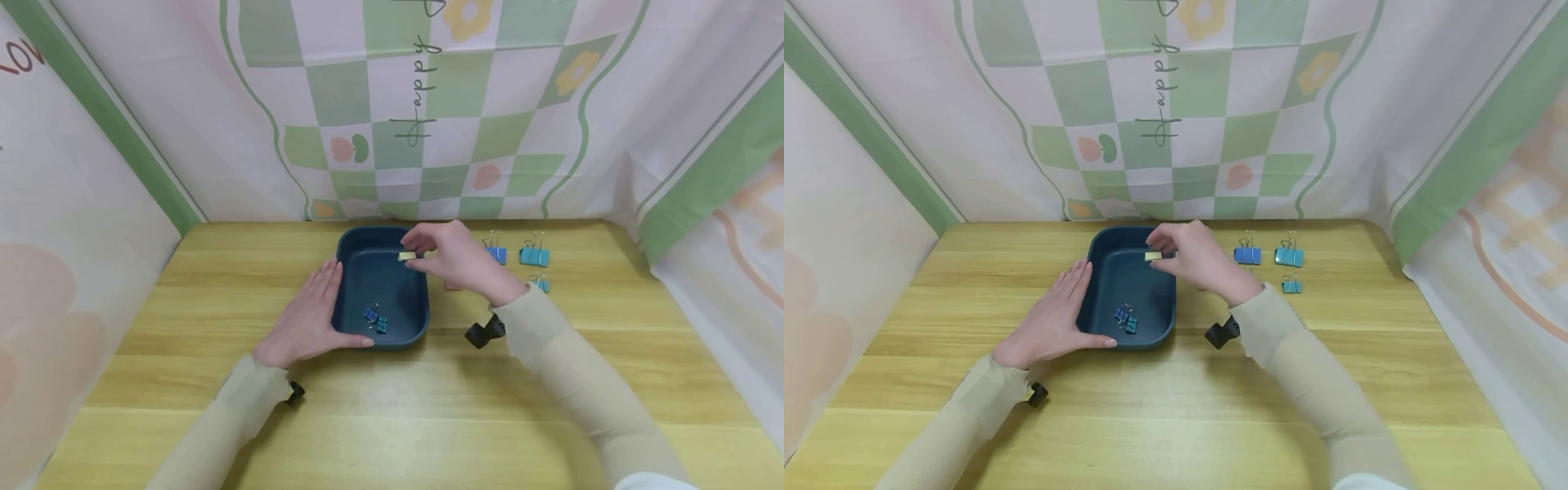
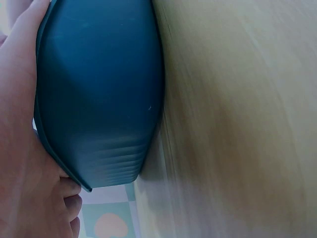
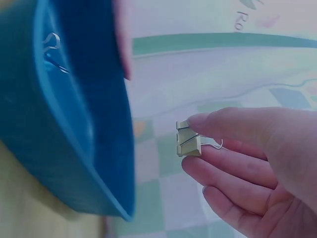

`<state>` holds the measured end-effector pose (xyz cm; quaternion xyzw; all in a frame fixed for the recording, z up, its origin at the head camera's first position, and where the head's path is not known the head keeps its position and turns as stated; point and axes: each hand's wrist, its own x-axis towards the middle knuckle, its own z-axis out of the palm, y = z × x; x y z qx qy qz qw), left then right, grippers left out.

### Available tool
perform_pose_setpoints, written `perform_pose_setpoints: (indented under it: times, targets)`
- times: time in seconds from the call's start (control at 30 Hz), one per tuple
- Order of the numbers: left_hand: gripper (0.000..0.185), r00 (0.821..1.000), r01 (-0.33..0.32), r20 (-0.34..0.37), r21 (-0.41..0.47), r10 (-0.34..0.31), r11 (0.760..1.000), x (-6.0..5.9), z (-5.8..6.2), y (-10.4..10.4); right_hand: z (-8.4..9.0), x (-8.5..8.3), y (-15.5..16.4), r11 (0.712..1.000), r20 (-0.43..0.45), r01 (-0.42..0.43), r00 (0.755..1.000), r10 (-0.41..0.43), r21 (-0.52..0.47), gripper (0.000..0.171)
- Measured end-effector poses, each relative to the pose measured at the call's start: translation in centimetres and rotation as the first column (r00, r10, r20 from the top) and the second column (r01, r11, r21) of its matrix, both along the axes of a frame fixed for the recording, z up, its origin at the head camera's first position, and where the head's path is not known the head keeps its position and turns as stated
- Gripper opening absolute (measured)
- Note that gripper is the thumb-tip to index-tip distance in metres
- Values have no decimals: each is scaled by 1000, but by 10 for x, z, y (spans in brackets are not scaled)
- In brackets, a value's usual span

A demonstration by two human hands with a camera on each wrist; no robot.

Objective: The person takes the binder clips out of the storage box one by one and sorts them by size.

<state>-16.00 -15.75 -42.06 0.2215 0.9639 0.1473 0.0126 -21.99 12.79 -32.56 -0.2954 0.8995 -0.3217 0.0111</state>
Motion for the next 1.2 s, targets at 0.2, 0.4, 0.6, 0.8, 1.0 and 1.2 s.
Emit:
perform_pose_setpoints:
  times: [0.2, 0.4, 0.6, 0.8, 1.0, 1.2]
  targets:
    - [142, 1000, 5, 0, -4, -5, 1000, 1, 2, 0, 11, 2, 20, 999, -92, 31, 995, -31, -10, 29]
    - [142, 1000, 8, -3, -17, -8, 1000, 0, 2, 0, 16, 3, 39, 996, -107, 81, 991, -84, -33, 29]
    - [142, 1000, 8, -7, -20, -8, 1000, 0, 1, 0, 19, 5, 58, 992, -125, 124, 984, -127, -32, 30]
    - [142, 1000, 0, 6, -11, 0, 1000, 0, 2, 0, 14, 8, 70, 993, -145, 118, 982, -119, -14, 28]
    - [142, 1000, -2, 10, -3, 2, 1000, 1, 2, 0, 4, 14, 77, 994, -131, 106, 986, -105, 7, 30]
    - [142, 1000, -1, 9, -3, 1, 1000, 1, 2, 0, -15, 18, 76, 996, -44, 88, 995, -88, 6, 30]
